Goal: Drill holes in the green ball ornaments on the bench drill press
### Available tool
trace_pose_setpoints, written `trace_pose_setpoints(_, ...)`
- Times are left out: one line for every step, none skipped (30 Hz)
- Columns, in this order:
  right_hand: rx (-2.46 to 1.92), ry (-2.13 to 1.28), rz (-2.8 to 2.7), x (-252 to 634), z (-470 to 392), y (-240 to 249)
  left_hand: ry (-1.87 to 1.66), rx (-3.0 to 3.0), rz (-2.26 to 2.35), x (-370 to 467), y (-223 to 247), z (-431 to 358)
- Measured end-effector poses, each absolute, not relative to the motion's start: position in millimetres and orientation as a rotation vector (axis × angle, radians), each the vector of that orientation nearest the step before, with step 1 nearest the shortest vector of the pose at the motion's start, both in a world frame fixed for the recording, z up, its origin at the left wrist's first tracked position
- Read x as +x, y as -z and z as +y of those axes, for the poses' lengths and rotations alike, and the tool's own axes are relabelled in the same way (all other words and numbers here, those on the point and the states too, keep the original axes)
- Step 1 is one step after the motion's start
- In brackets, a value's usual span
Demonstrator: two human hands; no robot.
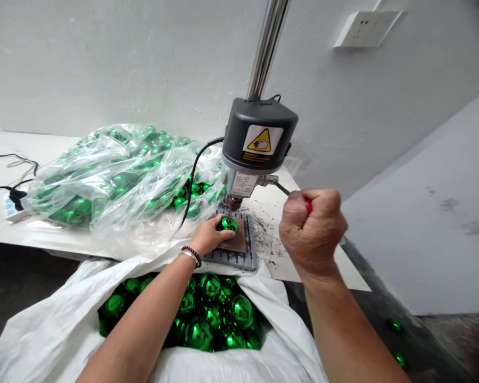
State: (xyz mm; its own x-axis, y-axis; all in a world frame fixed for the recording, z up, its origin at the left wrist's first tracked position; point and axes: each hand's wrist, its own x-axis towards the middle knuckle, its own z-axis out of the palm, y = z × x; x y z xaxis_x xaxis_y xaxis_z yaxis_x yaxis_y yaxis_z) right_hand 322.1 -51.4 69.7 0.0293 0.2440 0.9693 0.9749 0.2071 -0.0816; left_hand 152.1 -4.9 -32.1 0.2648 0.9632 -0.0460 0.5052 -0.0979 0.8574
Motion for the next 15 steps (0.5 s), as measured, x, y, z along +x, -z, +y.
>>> trace_pose_setpoints(-1.221,0.91,-1.433,322,-51,-68,-0.713,1.732,1.349,152,32,-5)
trace_pose_setpoints(-1.207,0.928,-1.43,321,-51,-67,-0.713,1.734,1.343,152,31,-5)
trace_pose_setpoints(-1.195,0.937,-1.428,321,-51,-66,-0.713,1.735,1.337,152,31,-5)
trace_pose_setpoints(-1.186,0.938,-1.424,321,-51,-64,-0.715,1.735,1.333,152,31,-6)
trace_pose_setpoints(-1.18,0.934,-1.42,321,-51,-62,-0.716,1.733,1.335,152,31,-6)
trace_pose_setpoints(-1.173,0.922,-1.418,320,-52,-59,-0.717,1.731,1.34,152,31,-6)
trace_pose_setpoints(-1.165,0.904,-1.419,320,-52,-55,-0.717,1.73,1.348,152,31,-6)
trace_pose_setpoints(-1.157,0.883,-1.426,320,-53,-50,-0.718,1.731,1.357,152,32,-6)
trace_pose_setpoints(-1.149,0.862,-1.434,320,-54,-46,-0.719,1.732,1.364,152,32,-6)
trace_pose_setpoints(-1.141,0.843,-1.441,320,-55,-42,-0.719,1.733,1.371,152,32,-6)
trace_pose_setpoints(-1.134,0.828,-1.446,320,-55,-39,-0.719,1.734,1.376,152,32,-5)
trace_pose_setpoints(-1.134,0.815,-1.443,320,-55,-38,-0.718,1.738,1.378,152,33,-5)
trace_pose_setpoints(-1.144,0.8,-1.433,321,-54,-40,-0.719,1.743,1.375,152,33,-4)
trace_pose_setpoints(-1.16,0.781,-1.419,321,-53,-45,-0.72,1.751,1.367,152,33,-4)
trace_pose_setpoints(-1.176,0.762,-1.408,322,-50,-53,-0.721,1.761,1.358,152,33,-3)
